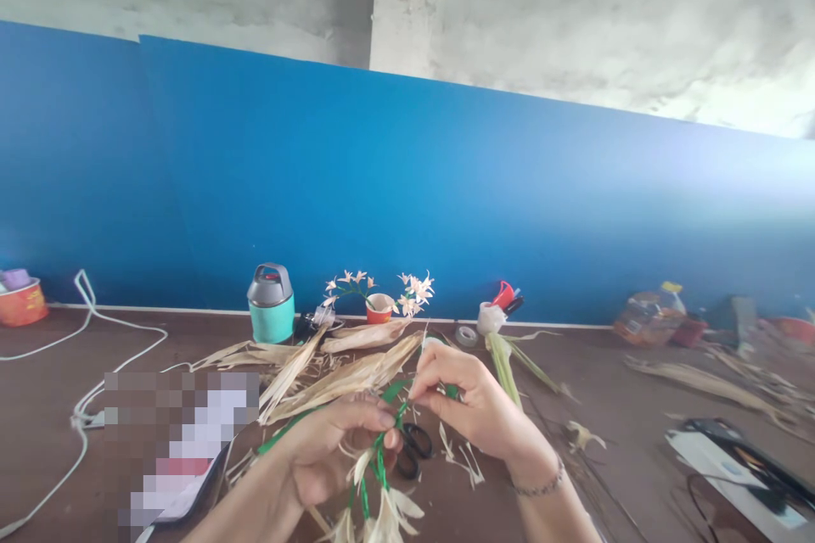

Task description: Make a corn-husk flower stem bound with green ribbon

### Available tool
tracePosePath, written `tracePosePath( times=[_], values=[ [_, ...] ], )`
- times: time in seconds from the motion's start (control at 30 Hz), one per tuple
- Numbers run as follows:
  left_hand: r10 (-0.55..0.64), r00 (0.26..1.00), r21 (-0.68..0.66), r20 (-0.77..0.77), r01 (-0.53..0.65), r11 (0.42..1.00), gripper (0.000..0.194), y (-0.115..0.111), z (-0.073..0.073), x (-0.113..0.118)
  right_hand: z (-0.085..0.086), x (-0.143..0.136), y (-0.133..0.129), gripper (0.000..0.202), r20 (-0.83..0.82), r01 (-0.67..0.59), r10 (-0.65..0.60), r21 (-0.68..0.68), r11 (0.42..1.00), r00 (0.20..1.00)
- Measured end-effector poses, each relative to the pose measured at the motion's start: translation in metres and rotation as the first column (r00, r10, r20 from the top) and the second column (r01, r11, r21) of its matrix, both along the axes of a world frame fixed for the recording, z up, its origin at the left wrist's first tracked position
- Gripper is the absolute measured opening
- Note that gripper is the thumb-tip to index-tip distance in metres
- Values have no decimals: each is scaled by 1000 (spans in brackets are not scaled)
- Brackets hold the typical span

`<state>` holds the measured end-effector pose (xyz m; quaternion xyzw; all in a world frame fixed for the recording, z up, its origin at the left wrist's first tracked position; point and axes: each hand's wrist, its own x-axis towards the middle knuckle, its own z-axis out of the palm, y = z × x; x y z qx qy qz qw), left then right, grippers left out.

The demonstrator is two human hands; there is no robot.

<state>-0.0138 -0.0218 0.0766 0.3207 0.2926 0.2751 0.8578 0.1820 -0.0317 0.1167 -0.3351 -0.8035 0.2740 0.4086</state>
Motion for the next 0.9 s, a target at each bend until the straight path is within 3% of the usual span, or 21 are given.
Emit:
tracePosePath(
  times=[0.43,0.6,0.9],
  values=[
    [41,998,-8,43,-41,999,10,-1,4,-1,3,0,-7,23,91,54,-59,57,997,994],
    [60,997,-37,-57,-62,997,10,-3,10,0,9,0,-14,23,200,78,-92,80,994,975],
    [103,990,71,-94,-97,993,6,-3,15,3,12,-2,-18,26,323,109,-149,137,985,935]
  ],
)
